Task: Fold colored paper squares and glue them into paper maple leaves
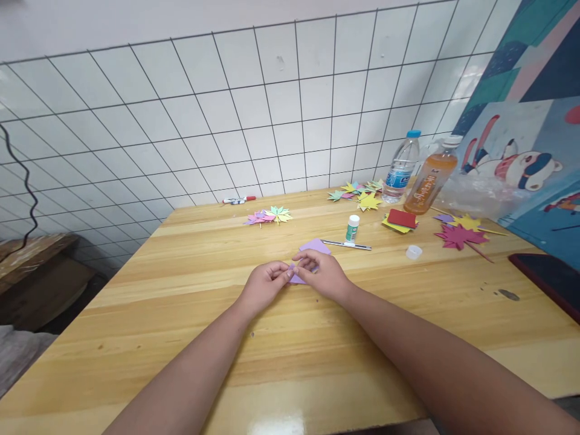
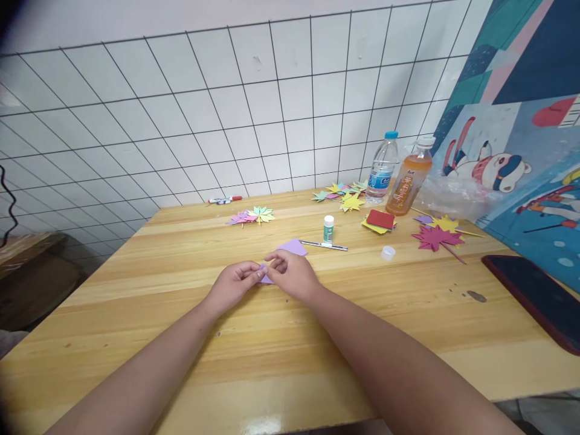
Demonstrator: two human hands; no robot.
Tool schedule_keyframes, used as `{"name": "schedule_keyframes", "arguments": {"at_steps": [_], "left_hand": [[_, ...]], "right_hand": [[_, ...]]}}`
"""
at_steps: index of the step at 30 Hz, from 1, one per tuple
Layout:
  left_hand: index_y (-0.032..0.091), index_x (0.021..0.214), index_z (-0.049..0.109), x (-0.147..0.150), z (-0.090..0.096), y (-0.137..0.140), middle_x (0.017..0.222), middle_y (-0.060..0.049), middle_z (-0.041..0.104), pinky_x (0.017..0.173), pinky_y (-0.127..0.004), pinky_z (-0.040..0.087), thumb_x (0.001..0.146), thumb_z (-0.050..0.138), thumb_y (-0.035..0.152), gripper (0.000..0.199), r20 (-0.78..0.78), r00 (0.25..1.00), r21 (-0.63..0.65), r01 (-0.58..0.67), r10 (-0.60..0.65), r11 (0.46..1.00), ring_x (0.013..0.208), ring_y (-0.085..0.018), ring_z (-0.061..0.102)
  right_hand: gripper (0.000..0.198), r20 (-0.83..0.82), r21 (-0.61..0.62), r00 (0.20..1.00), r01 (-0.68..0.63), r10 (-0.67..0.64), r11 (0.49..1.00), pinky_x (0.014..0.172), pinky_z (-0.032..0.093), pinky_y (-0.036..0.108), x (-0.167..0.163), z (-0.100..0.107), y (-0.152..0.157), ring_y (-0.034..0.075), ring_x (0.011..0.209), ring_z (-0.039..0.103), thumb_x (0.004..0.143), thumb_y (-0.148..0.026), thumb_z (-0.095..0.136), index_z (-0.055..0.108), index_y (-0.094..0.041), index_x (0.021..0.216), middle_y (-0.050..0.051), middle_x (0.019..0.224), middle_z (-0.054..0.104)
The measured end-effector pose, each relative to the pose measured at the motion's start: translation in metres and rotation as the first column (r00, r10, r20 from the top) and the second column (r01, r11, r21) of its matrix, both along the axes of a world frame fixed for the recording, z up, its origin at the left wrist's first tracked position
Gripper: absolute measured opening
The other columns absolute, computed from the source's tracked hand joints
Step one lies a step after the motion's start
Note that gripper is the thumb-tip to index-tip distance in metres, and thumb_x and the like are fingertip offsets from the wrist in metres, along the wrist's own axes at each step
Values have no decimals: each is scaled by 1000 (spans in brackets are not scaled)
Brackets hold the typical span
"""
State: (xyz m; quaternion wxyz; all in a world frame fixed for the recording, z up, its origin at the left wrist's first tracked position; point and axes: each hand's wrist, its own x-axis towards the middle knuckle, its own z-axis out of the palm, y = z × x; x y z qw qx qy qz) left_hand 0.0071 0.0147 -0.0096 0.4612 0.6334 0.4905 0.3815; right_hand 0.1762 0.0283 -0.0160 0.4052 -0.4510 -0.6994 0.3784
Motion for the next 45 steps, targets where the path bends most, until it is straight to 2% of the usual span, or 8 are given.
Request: {"name": "schedule_keyframes", "arguments": {"at_steps": [4,7,15,22,35,38,42,45], "left_hand": [[17,80,66,0,-1,-1,76,-3,69,66,-26,46,73,64,43,27,5,999,1,35,-35,999,70,-16,63],[16,78,66,0,0,-1,75,-5,69,69,-28,47,72,65,43,28,27,999,-37,25,-24,999,72,-18,65],[16,72,64,0,5,-1,65,-1,66,60,-24,43,72,63,43,27,21,1000,-49,14,-13,999,63,-15,60],[15,69,65,-2,9,-1,63,-3,68,55,-23,38,70,64,42,26,60,998,-128,11,-4,992,54,-12,52],[16,71,63,-9,5,3,69,-3,68,58,-23,37,74,61,43,27,100,992,-152,92,-78,984,66,-16,61],[16,71,63,-7,5,2,68,-2,67,57,-23,37,75,60,42,27,81,994,-131,78,-68,988,64,-15,60],[17,71,63,-4,7,-1,64,-1,66,56,-23,39,77,57,42,27,5,999,-55,34,-34,998,59,-13,57],[17,70,63,-1,7,-4,62,0,65,58,-23,42,79,55,41,27,-66,998,5,13,-13,1000,59,-13,58]], "right_hand": [[9,-16,22,1000,13,-13,1000,62,45,22,0,5,0,11,64,58,74,-24,58,65,-19,77,0,73,66],[8,-39,17,999,38,-38,999,62,45,22,0,7,0,10,63,56,74,-22,57,64,-18,78,-1,72,65],[14,-5,166,999,-48,50,985,65,46,22,1,4,-1,10,67,59,72,-12,54,62,-19,82,0,83,64],[19,101,337,990,-126,98,933,69,46,23,4,5,0,12,74,59,74,-6,53,65,-20,79,2,81,63],[19,101,415,981,-195,167,889,73,45,24,7,1,1,12,79,60,78,-9,52,67,-21,80,3,85,66],[20,108,364,981,-190,161,912,74,45,24,7,3,-1,13,80,60,78,-11,52,67,-22,84,3,88,66],[26,66,98,994,-98,92,990,67,46,23,6,4,-1,12,75,61,80,-21,53,64,-21,103,3,91,67],[23,126,-21,989,-79,81,997,59,42,22,4,2,0,12,65,58,81,-35,52,67,-18,83,1,75,67]]}}
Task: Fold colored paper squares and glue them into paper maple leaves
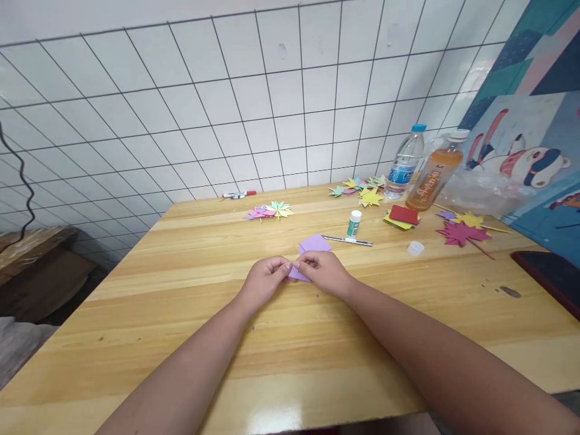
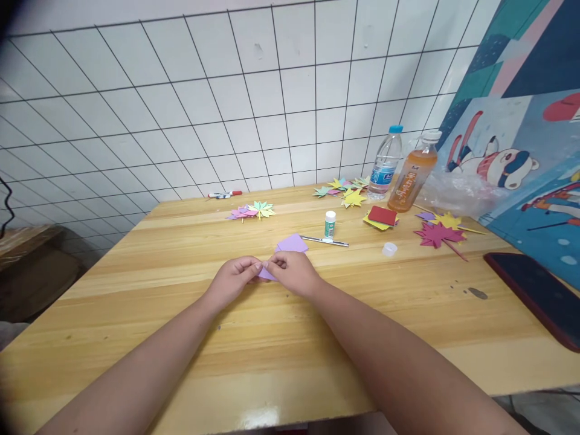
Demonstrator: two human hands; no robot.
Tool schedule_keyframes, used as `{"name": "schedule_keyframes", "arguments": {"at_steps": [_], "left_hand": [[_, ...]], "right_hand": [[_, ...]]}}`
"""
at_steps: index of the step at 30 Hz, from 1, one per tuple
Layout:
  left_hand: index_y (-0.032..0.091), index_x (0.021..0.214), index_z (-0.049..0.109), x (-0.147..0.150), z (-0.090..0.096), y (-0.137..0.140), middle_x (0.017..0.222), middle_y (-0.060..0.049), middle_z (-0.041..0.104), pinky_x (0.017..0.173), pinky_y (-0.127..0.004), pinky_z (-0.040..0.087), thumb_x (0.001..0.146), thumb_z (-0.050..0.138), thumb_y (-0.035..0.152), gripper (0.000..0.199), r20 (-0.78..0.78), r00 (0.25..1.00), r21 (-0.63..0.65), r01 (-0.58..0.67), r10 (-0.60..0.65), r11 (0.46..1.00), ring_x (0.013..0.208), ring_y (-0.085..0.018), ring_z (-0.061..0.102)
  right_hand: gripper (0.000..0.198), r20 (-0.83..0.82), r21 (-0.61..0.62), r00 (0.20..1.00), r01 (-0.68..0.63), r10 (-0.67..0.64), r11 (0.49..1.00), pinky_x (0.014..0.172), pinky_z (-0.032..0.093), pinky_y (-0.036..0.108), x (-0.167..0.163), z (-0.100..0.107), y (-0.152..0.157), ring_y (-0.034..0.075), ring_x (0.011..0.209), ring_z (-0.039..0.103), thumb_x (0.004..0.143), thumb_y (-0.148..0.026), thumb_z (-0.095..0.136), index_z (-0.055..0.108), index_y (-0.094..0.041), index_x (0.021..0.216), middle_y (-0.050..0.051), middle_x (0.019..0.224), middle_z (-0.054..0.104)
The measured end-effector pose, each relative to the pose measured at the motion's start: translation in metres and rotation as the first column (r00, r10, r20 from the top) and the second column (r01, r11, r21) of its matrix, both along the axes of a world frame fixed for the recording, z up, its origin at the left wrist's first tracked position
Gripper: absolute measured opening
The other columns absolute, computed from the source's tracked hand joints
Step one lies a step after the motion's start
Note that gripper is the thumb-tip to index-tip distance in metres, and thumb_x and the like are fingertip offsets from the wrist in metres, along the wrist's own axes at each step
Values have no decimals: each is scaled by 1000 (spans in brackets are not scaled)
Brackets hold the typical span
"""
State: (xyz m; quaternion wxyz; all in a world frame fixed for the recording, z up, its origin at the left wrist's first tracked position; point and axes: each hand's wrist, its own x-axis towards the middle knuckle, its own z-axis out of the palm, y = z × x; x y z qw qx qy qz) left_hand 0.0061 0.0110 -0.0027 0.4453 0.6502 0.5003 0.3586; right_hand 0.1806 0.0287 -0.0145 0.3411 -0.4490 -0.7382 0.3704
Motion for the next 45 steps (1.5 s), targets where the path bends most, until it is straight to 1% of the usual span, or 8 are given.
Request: {"name": "schedule_keyframes", "arguments": {"at_steps": [2,10,16,25,32,37,42,45], "left_hand": [[18,70,63,1,-1,-1,63,0,65,59,-22,43,79,54,41,27,-38,999,23,-12,13,1000,60,-14,59],[20,78,60,0,-9,-1,66,-1,66,64,-25,46,83,48,45,28,-174,983,117,-39,59,992,64,-15,62],[20,80,59,1,-9,-1,63,-1,66,63,-25,46,83,48,45,28,-179,982,116,-44,64,992,62,-15,61],[20,77,58,3,-7,-2,62,0,65,61,-24,44,82,48,45,28,-151,987,99,-41,56,994,60,-15,59],[19,77,58,3,-7,-2,62,0,64,61,-25,45,83,48,43,26,-147,988,87,-29,41,996,60,-14,58],[19,76,58,2,-10,0,61,-1,64,62,-25,45,81,50,45,28,-122,991,87,-41,52,995,61,-15,59],[19,77,58,2,-8,-2,60,-1,64,60,-25,44,81,51,45,27,-127,989,98,-60,72,993,59,-15,58],[19,76,58,3,-5,-3,61,-1,65,61,-25,44,81,50,44,26,-150,987,116,-42,59,992,59,-15,58]], "right_hand": [[26,35,-20,999,16,-15,1000,54,38,21,-1,-2,2,11,60,55,80,-38,53,67,-18,74,0,67,65],[25,48,-27,998,35,-33,999,53,34,20,-1,-3,5,10,59,50,80,-38,53,65,-17,74,-1,65,62],[26,65,14,998,17,-18,1000,54,34,20,-1,-2,4,11,61,51,82,-35,51,66,-17,73,0,66,63],[21,47,-40,998,36,-34,999,51,32,20,-2,0,3,9,55,47,78,-35,56,66,-17,72,-1,62,60],[25,47,-24,999,16,-15,1000,51,31,20,-1,-4,5,10,54,46,80,-36,52,65,-17,70,-3,56,56],[28,43,-8,999,11,-11,1000,49,30,19,-1,-4,6,9,54,44,82,-37,50,62,-17,66,-2,57,55],[22,-53,-100,999,7,-12,995,49,35,18,-2,-4,5,9,54,47,74,-39,61,63,-17,76,-2,64,59],[18,-73,-124,997,15,-24,992,49,36,18,-2,-3,5,9,53,48,73,-34,61,63,-16,72,-2,59,58]]}}
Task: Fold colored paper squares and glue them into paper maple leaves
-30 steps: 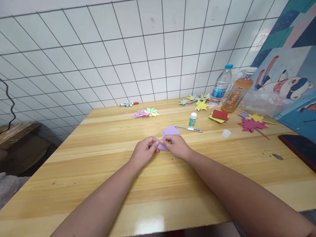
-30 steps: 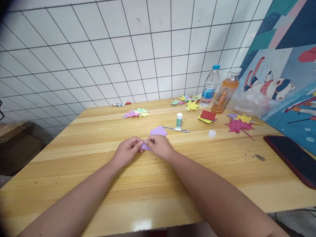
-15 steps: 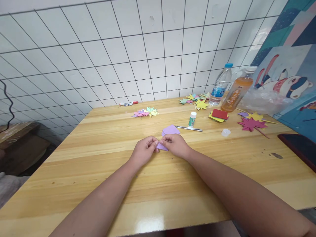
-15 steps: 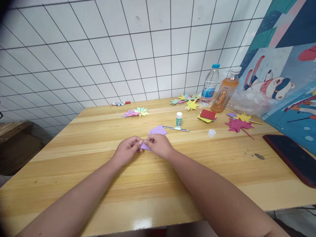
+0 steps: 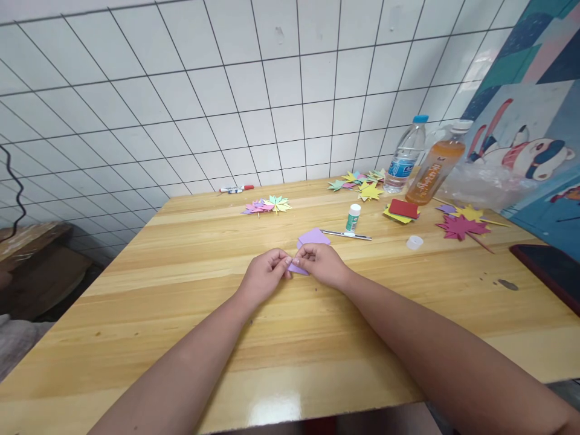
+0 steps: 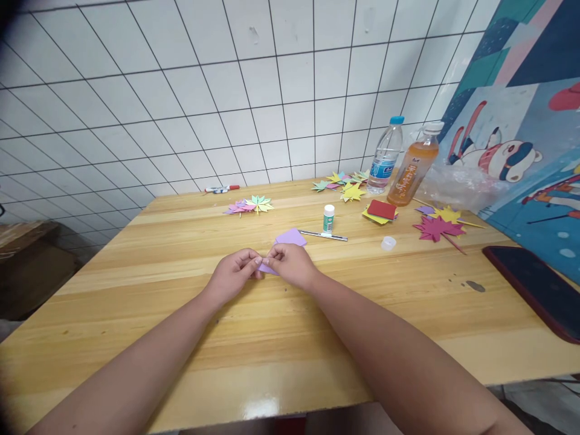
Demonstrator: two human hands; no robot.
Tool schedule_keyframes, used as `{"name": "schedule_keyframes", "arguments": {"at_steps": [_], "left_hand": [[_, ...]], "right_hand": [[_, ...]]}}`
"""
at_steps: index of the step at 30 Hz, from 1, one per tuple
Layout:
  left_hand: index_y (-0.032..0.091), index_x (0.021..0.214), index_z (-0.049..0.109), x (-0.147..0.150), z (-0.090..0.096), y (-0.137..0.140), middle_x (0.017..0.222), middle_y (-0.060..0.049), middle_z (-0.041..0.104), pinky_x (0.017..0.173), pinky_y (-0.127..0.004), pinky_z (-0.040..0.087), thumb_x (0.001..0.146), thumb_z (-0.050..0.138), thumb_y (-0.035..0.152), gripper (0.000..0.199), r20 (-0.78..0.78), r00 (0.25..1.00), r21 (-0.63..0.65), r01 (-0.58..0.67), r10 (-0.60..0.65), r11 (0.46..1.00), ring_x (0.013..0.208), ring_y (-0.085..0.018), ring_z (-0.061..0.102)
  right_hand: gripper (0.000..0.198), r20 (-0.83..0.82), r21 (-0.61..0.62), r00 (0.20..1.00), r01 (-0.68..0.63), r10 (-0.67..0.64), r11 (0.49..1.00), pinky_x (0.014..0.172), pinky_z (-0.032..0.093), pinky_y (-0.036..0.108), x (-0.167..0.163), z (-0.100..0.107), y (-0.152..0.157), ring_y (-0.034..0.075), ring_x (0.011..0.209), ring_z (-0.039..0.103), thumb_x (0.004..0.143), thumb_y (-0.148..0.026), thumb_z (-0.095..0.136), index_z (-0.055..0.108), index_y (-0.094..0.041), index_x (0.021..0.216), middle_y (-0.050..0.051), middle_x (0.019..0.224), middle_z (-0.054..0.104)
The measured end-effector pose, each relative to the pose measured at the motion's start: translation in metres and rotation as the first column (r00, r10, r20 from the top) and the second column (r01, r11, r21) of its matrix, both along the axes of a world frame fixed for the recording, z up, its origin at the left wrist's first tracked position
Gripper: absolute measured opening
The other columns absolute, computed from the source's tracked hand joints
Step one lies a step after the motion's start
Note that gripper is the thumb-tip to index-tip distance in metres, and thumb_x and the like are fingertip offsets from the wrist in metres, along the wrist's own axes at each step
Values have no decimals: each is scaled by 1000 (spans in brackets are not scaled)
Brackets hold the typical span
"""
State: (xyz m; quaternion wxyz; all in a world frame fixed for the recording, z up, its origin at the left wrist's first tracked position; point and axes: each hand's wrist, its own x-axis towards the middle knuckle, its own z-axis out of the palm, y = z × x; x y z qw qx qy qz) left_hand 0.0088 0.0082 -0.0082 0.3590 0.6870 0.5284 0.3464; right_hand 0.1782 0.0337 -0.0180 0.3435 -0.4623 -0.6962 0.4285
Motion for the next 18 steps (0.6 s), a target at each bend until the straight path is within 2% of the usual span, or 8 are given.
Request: {"name": "schedule_keyframes", "arguments": {"at_steps": [7,18], "left_hand": [[20,77,59,0,2,-1,62,-1,65,62,-25,43,82,48,43,26,-43,999,-7,22,-22,1000,61,-15,59],[19,75,59,0,0,0,62,-1,65,62,-26,44,81,49,45,28,-28,999,-12,23,-23,1000,60,-15,60]], "right_hand": [[16,-2,-24,1000,-28,28,999,50,38,20,1,2,1,10,53,51,75,-28,58,67,-16,69,-2,54,58],[22,76,19,996,-48,47,999,49,36,19,2,-5,6,9,53,49,80,-31,53,65,-16,69,-2,56,56]]}}
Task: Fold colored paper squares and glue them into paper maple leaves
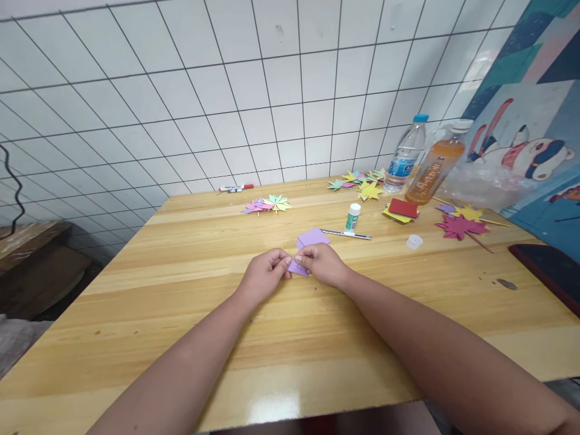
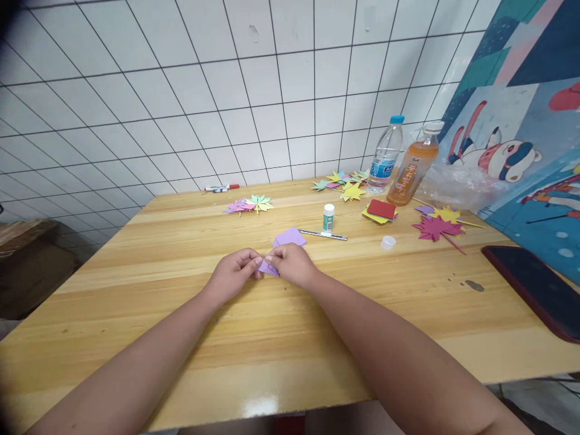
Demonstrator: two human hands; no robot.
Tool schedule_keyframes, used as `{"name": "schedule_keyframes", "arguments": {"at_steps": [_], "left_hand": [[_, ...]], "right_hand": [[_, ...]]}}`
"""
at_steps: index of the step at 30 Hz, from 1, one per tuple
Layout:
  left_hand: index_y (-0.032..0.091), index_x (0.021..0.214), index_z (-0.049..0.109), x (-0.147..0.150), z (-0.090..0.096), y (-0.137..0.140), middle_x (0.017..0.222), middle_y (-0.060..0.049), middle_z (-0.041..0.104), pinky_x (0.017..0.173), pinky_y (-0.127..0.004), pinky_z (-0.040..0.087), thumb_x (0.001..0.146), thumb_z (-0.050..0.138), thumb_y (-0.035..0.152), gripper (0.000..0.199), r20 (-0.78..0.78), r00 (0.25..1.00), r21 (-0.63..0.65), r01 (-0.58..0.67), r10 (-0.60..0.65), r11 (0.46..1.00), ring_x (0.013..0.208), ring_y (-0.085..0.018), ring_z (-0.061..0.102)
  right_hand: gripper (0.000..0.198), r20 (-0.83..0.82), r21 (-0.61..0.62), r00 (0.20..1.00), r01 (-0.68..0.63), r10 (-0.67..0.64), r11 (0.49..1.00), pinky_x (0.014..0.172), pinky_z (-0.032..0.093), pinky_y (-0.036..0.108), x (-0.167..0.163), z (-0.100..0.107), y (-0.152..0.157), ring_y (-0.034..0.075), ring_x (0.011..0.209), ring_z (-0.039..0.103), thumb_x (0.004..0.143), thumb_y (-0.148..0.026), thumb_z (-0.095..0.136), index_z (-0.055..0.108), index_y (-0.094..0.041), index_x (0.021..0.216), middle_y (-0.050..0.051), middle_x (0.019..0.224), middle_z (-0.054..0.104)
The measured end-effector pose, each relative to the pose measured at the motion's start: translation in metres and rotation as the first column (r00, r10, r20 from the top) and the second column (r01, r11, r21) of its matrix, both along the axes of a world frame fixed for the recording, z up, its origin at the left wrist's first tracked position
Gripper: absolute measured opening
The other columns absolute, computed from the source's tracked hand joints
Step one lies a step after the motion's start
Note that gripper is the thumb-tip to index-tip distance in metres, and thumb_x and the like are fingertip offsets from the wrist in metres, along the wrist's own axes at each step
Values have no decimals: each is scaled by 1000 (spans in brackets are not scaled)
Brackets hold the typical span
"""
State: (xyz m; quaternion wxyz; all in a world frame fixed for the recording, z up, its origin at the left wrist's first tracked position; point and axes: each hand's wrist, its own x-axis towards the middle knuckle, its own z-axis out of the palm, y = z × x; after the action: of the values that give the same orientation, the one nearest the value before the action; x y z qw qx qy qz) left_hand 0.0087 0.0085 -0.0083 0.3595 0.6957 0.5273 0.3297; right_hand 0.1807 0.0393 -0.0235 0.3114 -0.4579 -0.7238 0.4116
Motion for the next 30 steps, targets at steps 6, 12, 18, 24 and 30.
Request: {"name": "schedule_keyframes", "arguments": {"at_steps": [6,12,18,24,30], "left_hand": [[20,79,59,0,-1,2,60,1,64,62,-24,44,80,53,44,25,136,988,-43,-70,76,997,61,-14,60],[18,70,60,-1,0,2,63,2,60,56,-21,38,77,56,38,22,72,997,22,-35,33,999,58,-12,52],[18,73,67,-1,0,1,66,1,62,57,-22,38,78,54,38,24,-14,999,35,45,-45,998,61,-13,52],[16,77,68,-3,4,4,62,0,62,55,-22,40,72,61,44,30,223,967,-80,-109,124,991,56,-12,51],[15,69,67,-1,3,0,65,-1,63,59,-23,39,73,61,42,28,164,986,-60,20,-9,998,61,-13,53]], "right_hand": [[18,-65,11,997,43,-43,999,55,40,20,-2,6,-4,11,61,54,79,-34,55,62,-18,78,0,67,62],[10,-82,7,993,86,-85,996,56,38,20,-1,8,-5,10,59,52,75,-26,56,59,-18,71,-3,64,58],[9,-20,175,1000,13,-9,984,58,39,21,2,11,-9,11,63,53,77,-23,54,61,-19,74,-2,67,60],[26,-200,-94,977,50,-68,994,51,42,20,0,12,-11,11,58,56,77,-40,56,55,-20,93,-2,69,60],[14,-93,73,987,140,-133,987,54,41,21,-2,14,-10,11,58,54,75,-32,58,60,-18,72,-2,65,61]]}}
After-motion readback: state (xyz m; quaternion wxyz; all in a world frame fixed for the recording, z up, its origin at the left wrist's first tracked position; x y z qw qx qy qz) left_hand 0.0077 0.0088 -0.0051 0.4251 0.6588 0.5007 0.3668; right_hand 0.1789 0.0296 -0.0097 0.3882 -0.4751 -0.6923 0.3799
